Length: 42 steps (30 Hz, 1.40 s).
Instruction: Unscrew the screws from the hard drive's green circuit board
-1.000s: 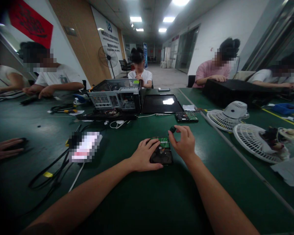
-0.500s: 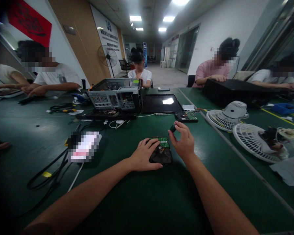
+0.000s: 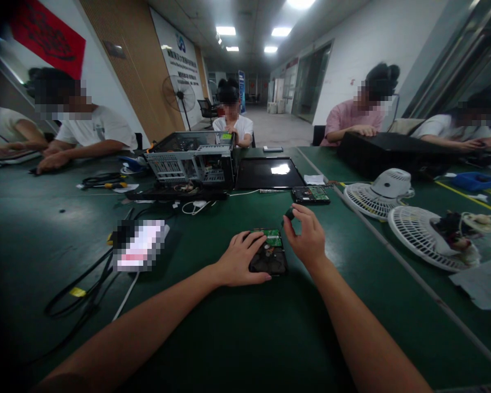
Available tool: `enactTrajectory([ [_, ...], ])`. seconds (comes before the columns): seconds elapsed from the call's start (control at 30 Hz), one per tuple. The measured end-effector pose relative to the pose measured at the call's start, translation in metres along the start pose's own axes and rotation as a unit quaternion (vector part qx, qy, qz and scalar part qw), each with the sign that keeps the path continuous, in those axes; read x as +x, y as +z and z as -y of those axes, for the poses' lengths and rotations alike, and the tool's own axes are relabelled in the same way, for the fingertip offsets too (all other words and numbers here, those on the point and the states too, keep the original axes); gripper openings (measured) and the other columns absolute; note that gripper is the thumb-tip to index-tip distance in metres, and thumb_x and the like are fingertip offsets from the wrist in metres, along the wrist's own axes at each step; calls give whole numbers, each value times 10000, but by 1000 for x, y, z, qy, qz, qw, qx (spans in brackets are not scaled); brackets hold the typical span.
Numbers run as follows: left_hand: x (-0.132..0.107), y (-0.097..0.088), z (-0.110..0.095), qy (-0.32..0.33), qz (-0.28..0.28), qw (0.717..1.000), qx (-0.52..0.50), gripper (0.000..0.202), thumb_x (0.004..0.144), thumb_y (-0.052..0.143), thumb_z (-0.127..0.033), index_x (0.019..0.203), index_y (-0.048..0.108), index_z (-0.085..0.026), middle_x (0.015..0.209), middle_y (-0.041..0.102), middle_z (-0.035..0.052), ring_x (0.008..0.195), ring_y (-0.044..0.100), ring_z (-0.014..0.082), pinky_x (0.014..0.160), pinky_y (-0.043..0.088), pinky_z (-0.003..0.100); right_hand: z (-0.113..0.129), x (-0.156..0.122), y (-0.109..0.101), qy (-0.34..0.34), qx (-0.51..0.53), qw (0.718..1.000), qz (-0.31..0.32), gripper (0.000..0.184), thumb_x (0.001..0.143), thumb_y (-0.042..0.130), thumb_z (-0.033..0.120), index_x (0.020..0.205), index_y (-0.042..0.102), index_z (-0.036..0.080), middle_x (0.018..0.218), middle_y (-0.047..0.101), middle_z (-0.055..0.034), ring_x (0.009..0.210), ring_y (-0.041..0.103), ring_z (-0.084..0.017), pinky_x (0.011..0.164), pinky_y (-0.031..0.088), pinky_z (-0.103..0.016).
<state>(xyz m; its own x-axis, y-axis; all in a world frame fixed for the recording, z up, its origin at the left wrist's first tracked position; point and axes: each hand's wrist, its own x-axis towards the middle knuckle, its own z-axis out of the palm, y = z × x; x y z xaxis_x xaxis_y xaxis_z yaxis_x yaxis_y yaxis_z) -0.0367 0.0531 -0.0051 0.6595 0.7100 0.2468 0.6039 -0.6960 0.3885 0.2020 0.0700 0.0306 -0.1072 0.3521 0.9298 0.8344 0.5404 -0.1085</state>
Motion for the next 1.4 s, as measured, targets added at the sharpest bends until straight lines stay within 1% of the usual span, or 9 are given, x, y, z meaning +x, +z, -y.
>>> enactTrajectory([
  [0.2, 0, -1, 0, -1, 4, 1000, -2, 1089, 709, 622, -870, 1580, 302, -299, 1578, 366, 94, 1409, 294, 466, 1167, 242, 642, -1, 2, -2, 5, 2, 1000, -4, 327, 858, 714, 219, 1161, 593, 233, 1093, 668, -111, 1022, 673, -263, 882, 595, -460],
  [0.37, 0, -2, 0, 0, 11, 1000, 2, 1107, 721, 571, -899, 1588, 293, -270, 1594, 348, 98, 1413, 278, 474, 1166, 245, 645, 0, 2, -2, -9, 32, 999, 15, 384, 863, 688, 177, 1223, 565, 225, 1233, 665, -128, 1144, 658, -273, 971, 572, -475],
  [0.43, 0, -2, 0, -1, 10, 1000, 4, 1109, 717, 569, -904, 1586, 300, -269, 1595, 348, 93, 1410, 280, 473, 1168, 245, 640, 0, 2, -2, -7, 38, 999, 21, 390, 870, 676, 172, 1237, 556, 226, 1241, 669, -124, 1152, 658, -269, 983, 568, -473],
  [0.67, 1, -1, 0, 3, 6, 1000, 10, 1111, 718, 566, -904, 1579, 313, -250, 1595, 349, 97, 1398, 293, 469, 1170, 246, 634, 0, 1, -3, 4, -3, 1000, 12, 371, 849, 708, 208, 1201, 590, 218, 1104, 645, -114, 1032, 647, -265, 903, 578, -452],
  [1.0, 0, -1, 0, 3, 2, 1000, 8, 1107, 714, 579, -899, 1576, 319, -256, 1588, 360, 100, 1401, 296, 468, 1172, 246, 634, 3, 2, -3, 19, 4, 1000, 21, 359, 875, 661, 181, 1224, 576, 188, 964, 626, -80, 914, 618, -230, 843, 567, -413],
  [1.1, 0, -1, 0, 3, 5, 1000, 7, 1111, 714, 578, -900, 1580, 312, -256, 1587, 362, 100, 1399, 296, 470, 1169, 251, 634, 4, 3, -3, 25, 0, 1000, 16, 328, 883, 655, 181, 1200, 576, 195, 924, 619, -66, 895, 616, -226, 836, 564, -413],
  [1.2, 0, -1, 0, 2, 7, 1000, 8, 1106, 717, 585, -892, 1583, 305, -264, 1590, 358, 96, 1399, 295, 470, 1166, 250, 638, 4, 3, -3, 34, -6, 999, 3, 308, 871, 692, 208, 1153, 570, 202, 892, 606, -50, 866, 613, -219, 813, 566, -408],
  [1.3, 0, -2, -1, 1, 8, 1000, 7, 1102, 716, 587, -890, 1582, 307, -269, 1591, 353, 98, 1404, 293, 472, 1165, 249, 643, 2, 2, -1, 31, -10, 999, -9, 332, 850, 735, 242, 1131, 561, 205, 927, 617, -62, 905, 628, -231, 814, 575, -418],
  [1.4, 0, -2, -1, 4, 6, 1000, 7, 1102, 716, 584, -893, 1580, 310, -265, 1588, 357, 100, 1406, 292, 470, 1168, 249, 638, 1, 1, 1, 24, 0, 1000, -5, 353, 860, 726, 250, 1164, 552, 210, 1072, 645, -111, 1036, 648, -262, 876, 582, -458],
])
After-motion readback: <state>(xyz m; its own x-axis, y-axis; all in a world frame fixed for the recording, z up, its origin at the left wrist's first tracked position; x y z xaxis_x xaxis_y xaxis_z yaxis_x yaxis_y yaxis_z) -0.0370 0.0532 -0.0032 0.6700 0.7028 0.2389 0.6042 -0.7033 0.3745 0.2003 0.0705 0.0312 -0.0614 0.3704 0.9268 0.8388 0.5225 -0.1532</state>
